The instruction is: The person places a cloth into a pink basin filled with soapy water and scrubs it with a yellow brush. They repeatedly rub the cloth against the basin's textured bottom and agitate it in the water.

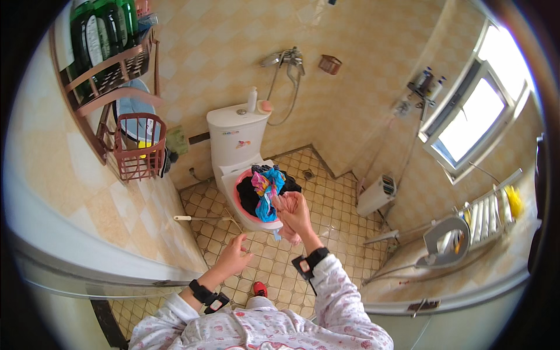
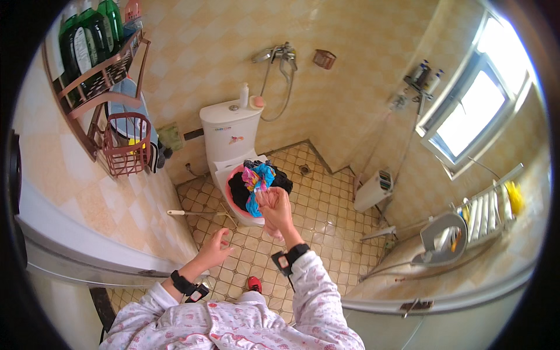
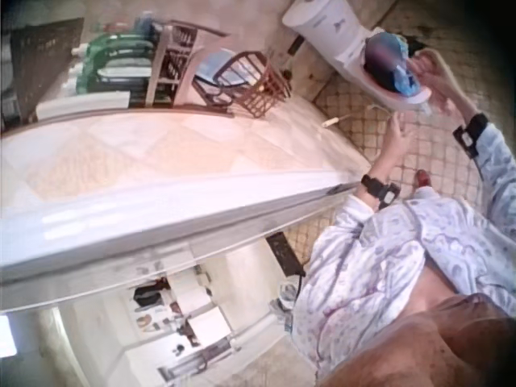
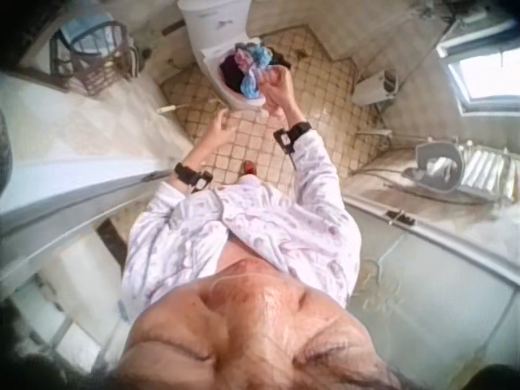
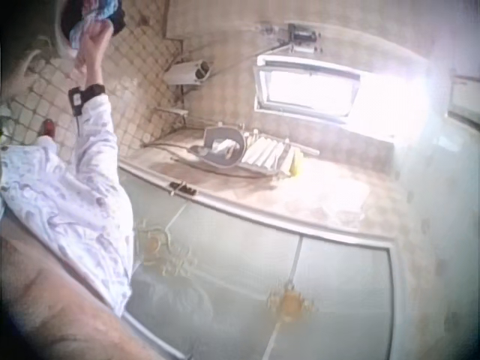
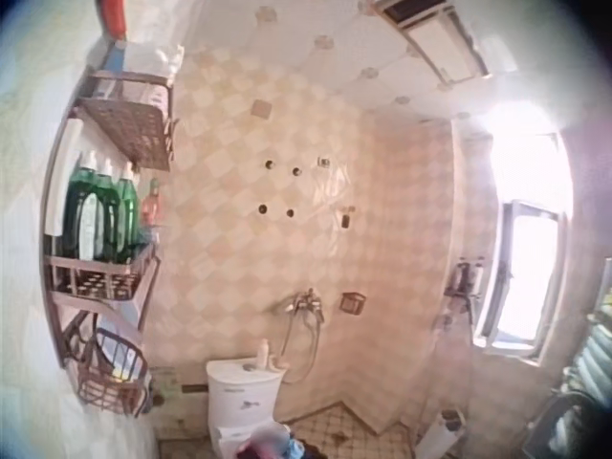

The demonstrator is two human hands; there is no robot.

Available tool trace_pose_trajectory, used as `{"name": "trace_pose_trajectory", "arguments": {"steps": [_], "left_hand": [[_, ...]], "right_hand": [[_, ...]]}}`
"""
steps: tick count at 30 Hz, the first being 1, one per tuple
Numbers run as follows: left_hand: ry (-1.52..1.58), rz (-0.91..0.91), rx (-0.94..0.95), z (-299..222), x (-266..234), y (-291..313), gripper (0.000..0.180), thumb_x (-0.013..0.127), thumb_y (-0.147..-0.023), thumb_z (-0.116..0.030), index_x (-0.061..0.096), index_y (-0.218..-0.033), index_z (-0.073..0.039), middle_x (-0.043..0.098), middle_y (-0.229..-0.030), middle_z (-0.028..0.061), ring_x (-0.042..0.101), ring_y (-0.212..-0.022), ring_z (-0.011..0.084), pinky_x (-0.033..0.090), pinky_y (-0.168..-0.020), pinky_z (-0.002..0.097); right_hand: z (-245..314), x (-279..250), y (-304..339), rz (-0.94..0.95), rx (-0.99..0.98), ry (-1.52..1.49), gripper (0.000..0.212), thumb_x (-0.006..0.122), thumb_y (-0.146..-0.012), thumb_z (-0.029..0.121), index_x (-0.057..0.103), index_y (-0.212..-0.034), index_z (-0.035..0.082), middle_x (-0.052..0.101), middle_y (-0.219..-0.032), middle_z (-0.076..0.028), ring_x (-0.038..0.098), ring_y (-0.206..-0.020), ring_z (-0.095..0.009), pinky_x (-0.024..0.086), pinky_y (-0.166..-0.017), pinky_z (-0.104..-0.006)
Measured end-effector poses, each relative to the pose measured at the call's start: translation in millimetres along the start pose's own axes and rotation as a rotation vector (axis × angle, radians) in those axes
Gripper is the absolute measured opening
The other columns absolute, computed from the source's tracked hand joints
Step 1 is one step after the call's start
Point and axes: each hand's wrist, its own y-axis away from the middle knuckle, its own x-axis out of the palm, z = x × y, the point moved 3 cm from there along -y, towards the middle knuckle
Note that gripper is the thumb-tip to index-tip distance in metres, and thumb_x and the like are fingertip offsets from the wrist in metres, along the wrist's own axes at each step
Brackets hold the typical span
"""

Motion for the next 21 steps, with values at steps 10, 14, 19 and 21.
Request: {"name": "trace_pose_trajectory", "arguments": {"steps": [10,14,19,21], "left_hand": [[-0.006,-0.156,-0.326,9.6,-9.7,2.7,0.040,0.065,-0.078,-0.010,0.050,-0.113,-0.002,0.052,-0.112,0.0127,0.060,-0.087,0.0199,0.050,-0.073,0.0310],[-0.029,-0.185,-0.368,16.4,-15.1,17.6,0.036,0.065,-0.078,-0.011,0.052,-0.111,-0.002,0.054,-0.111,0.0133,0.061,-0.088,0.0207,0.051,-0.073,0.0311],[0.009,-0.200,-0.366,15.0,-20.1,37.1,0.034,0.064,-0.079,-0.010,0.053,-0.111,-0.002,0.055,-0.110,0.0115,0.061,-0.088,0.0192,0.051,-0.073,0.0300],[0.038,-0.187,-0.383,12.9,-21.7,51.2,0.033,0.063,-0.079,-0.009,0.053,-0.110,-0.002,0.056,-0.110,0.0109,0.061,-0.088,0.0185,0.050,-0.074,0.0297]], "right_hand": [[-146.2,64.8,-149.4,0.458,-0.041,0.773,0.064,0.062,-0.073,0.015,0.039,-0.133,0.014,0.026,-0.142,-0.012,0.030,-0.126,-0.038,0.032,-0.099,-0.0492],[-200.2,73.7,-110.0,0.660,0.049,0.770,0.071,0.067,-0.068,0.016,0.038,-0.133,0.013,0.010,-0.147,-0.024,0.024,-0.129,-0.045,0.031,-0.102,-0.0489],[-198.4,82.1,-49.9,0.722,0.185,0.645,0.068,0.071,-0.067,0.019,0.043,-0.127,0.007,0.032,-0.137,-0.026,0.040,-0.122,-0.040,0.039,-0.097,-0.0414],[-173.3,87.9,-5.7,0.784,0.083,0.608,0.061,0.070,-0.070,0.024,0.047,-0.124,0.007,0.041,-0.130,-0.025,0.046,-0.116,-0.038,0.040,-0.096,-0.0404]]}}
